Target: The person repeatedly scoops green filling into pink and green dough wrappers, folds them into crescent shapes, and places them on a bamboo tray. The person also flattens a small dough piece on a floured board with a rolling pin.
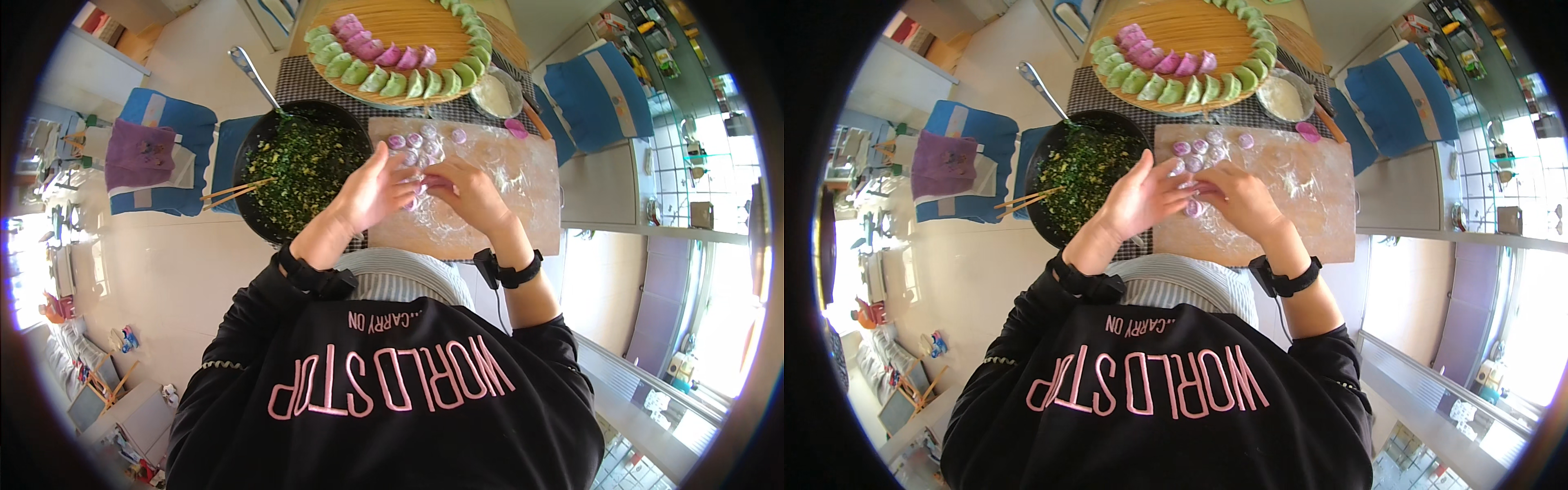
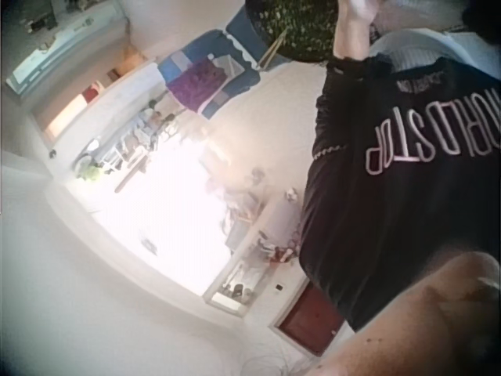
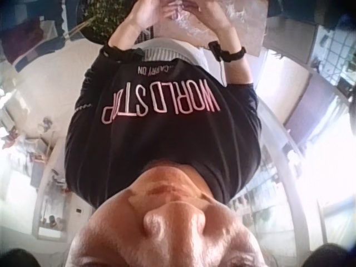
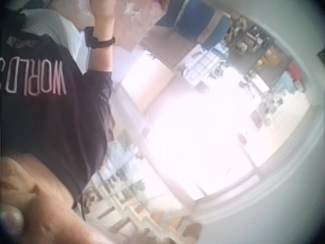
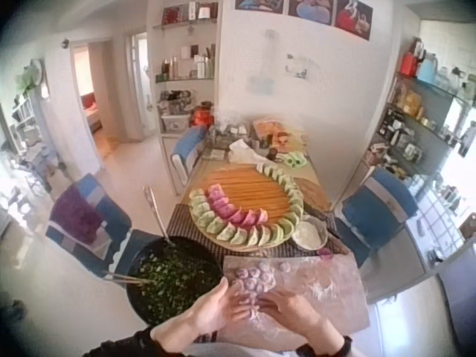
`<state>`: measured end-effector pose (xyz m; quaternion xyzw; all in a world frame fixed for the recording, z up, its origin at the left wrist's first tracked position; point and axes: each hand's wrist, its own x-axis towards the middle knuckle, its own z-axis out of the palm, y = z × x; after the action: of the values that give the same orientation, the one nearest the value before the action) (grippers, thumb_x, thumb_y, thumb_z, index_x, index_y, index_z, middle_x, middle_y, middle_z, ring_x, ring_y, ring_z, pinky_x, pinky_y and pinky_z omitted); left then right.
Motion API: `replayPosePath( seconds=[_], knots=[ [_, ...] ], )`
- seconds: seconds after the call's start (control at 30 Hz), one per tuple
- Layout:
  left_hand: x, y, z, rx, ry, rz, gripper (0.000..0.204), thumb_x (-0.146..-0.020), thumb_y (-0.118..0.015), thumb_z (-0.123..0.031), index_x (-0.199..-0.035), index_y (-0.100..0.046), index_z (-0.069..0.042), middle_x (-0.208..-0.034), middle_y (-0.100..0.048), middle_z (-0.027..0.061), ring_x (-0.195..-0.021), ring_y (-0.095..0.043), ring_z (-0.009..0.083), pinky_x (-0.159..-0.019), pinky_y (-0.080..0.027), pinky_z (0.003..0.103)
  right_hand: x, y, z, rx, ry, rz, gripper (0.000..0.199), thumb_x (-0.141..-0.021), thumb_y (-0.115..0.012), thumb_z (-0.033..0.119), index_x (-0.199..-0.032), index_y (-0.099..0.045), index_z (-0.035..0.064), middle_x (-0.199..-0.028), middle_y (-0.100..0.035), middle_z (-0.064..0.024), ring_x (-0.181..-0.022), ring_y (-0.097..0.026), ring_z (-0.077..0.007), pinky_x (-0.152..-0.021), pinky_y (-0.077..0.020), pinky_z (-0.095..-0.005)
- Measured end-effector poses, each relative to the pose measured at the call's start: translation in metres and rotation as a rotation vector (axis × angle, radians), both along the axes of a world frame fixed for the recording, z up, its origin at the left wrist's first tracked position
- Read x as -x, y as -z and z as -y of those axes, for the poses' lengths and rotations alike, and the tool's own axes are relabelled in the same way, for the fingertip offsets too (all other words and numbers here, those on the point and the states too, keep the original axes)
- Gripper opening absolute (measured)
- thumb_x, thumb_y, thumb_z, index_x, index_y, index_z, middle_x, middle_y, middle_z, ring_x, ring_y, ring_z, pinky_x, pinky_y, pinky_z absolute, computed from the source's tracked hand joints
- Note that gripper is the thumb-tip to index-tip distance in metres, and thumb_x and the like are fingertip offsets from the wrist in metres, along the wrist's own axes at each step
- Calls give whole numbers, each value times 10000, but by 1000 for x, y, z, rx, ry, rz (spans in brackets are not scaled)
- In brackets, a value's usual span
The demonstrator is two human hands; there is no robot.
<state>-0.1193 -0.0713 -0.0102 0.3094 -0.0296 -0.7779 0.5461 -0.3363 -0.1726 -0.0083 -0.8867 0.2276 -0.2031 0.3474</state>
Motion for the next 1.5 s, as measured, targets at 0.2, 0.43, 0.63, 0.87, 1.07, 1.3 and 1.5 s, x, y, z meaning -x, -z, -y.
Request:
replayPosePath(
  seconds=[0.2, 0.43, 0.63, 0.87, 1.07, 1.3, 1.5],
  knots=[
    [-23, 14, -9, -23, -105, 233, 764, -1037, -480, -512, -1513, -302, 58, -1405, -518, 305, -1284, -553, 390, -1117, -424, 490, 79, 141, 28, -190, 483, -367, 272, -880, -729, 190, -1131, -681, 98, -1009, -675, -149, -943, -677, -354, -801, -544, -456],
    [-46, 17, -29, -20, -192, 269, 684, -1047, -508, -409, -1482, -334, 89, -1356, -547, 300, -1247, -576, 378, -1086, -460, 465, 88, 169, 28, -79, 476, -413, 307, -872, -731, 232, -1161, -685, 140, -1055, -636, -187, -921, -677, -395, -783, -559, -465],
    [-52, 17, -35, -9, -227, 264, 596, -1065, -475, -362, -1449, -386, 85, -1342, -564, 283, -1247, -578, 371, -1089, -462, 464, 83, 185, -18, 77, 236, -609, 222, -926, -628, 231, -1134, -658, 159, -1214, -558, -206, -872, -685, -423, -700, -580, -486],
    [-66, 15, -44, -66, -298, 318, 506, -1069, -459, -335, -1388, -484, 58, -1309, -610, 249, -1240, -592, 358, -1076, -476, 455, 72, 115, 76, -387, 580, -33, 147, -960, -652, 146, -1013, -680, 12, -832, -693, -96, -654, -680, -165, -552, -546, -342],
    [-69, 10, -58, -77, -395, 318, 436, -1043, -516, -250, -1354, -531, 55, -1289, -609, 268, -1210, -608, 367, -1052, -491, 455, -84, -21, 237, -298, 289, 114, 175, -938, -659, 105, -1069, -690, -6, -813, -735, -108, -692, -723, -161, -597, -577, -281],
    [-79, 4, -111, -144, -609, 365, 459, -1041, -528, -255, -1369, -519, 66, -1293, -607, 268, -1233, -594, 367, -1070, -478, 452, -168, -28, 285, -166, 303, -867, 264, -888, -650, 83, -1134, -724, 26, -894, -727, -146, -660, -714, -247, -578, -635, -373],
    [-85, 13, -126, -197, -684, 356, 465, -1031, -538, -249, -1366, -517, 73, -1298, -604, 269, -1226, -600, 354, -1069, -483, 439, -172, -1, 316, -140, 244, -843, 182, -884, -638, 94, -819, -712, -59, -826, -720, -239, -717, -756, -294, -609, -607, -409]
  ],
)
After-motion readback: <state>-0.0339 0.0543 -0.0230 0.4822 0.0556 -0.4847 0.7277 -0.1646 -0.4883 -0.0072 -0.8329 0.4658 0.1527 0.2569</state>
